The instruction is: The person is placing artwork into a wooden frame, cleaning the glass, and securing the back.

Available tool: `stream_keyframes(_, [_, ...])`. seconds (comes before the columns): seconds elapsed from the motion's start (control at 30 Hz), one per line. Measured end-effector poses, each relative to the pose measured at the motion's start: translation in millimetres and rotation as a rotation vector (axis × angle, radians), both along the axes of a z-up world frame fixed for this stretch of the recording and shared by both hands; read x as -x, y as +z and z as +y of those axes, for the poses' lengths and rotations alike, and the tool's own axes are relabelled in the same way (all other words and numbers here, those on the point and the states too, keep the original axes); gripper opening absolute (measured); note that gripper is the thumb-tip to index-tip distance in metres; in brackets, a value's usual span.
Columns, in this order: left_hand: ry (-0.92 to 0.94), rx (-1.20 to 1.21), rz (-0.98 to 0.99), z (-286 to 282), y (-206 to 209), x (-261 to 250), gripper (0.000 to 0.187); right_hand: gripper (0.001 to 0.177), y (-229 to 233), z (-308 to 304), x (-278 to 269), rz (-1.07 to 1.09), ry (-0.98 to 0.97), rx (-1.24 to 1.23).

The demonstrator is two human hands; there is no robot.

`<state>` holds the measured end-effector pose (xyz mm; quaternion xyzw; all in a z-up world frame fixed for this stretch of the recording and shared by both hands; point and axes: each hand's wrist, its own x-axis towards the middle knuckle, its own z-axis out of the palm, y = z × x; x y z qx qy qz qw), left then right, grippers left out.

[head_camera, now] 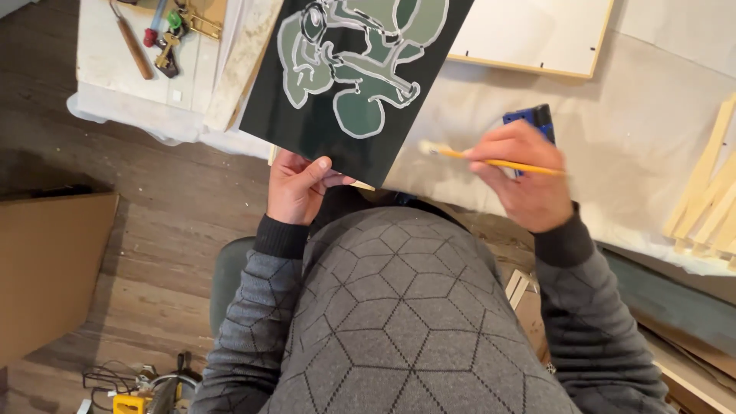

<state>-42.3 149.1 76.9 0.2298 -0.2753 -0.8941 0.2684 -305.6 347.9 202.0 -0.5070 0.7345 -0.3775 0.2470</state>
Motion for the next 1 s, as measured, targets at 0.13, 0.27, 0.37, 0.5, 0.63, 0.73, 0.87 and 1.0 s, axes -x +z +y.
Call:
stream_keyframes(0.13, [-0.021,0.021,-0.005,7.7,4.6,6.9,0.032,0.017,31.6,-6.7,-14.7,0.077,0.014,0.341])
stream_keyframes(0.27, [0.005,0.030,0.035,11.6,-15.6,2.2,0.029,0.018,39.6,-14.5,-20.2,-0.068,0.611,0.063])
stream_keyframes(0.37, [0.034,0.029,0.021,12.0,11.7,5.1,0.035,0.014,22.9,9.7,-14.5,0.076,0.437,-0.247])
stream_keyframes(0.5, [0.053,0.039,-0.002,12.8,13.4,3.2,0.041,0.025,-36.4,41.7,11.8,0.265,0.231,-0.314])
stream_keyframes(0.63, [0.031,0.020,0.015,13.5,0.3,-3.1,0.038,0.036,-80.9,42.6,30.1,0.351,0.110,-0.690])
stream_keyframes(0.73, [0.008,-0.002,0.021,16.8,-7.9,-7.1,0.035,0.030,-107.8,44.0,39.6,0.240,0.071,-0.752])
stream_keyframes(0.87, [-0.010,-0.032,0.030,19.7,-12.4,-9.4,0.033,0.048,-91.3,27.9,23.6,0.522,-0.146,-0.484])
stream_keyframes(1.0, [-0.013,-0.053,0.027,25.9,-23.3,-13.8,0.030,0.038,-72.0,0.6,8.0,-0.021,-0.234,-0.251])
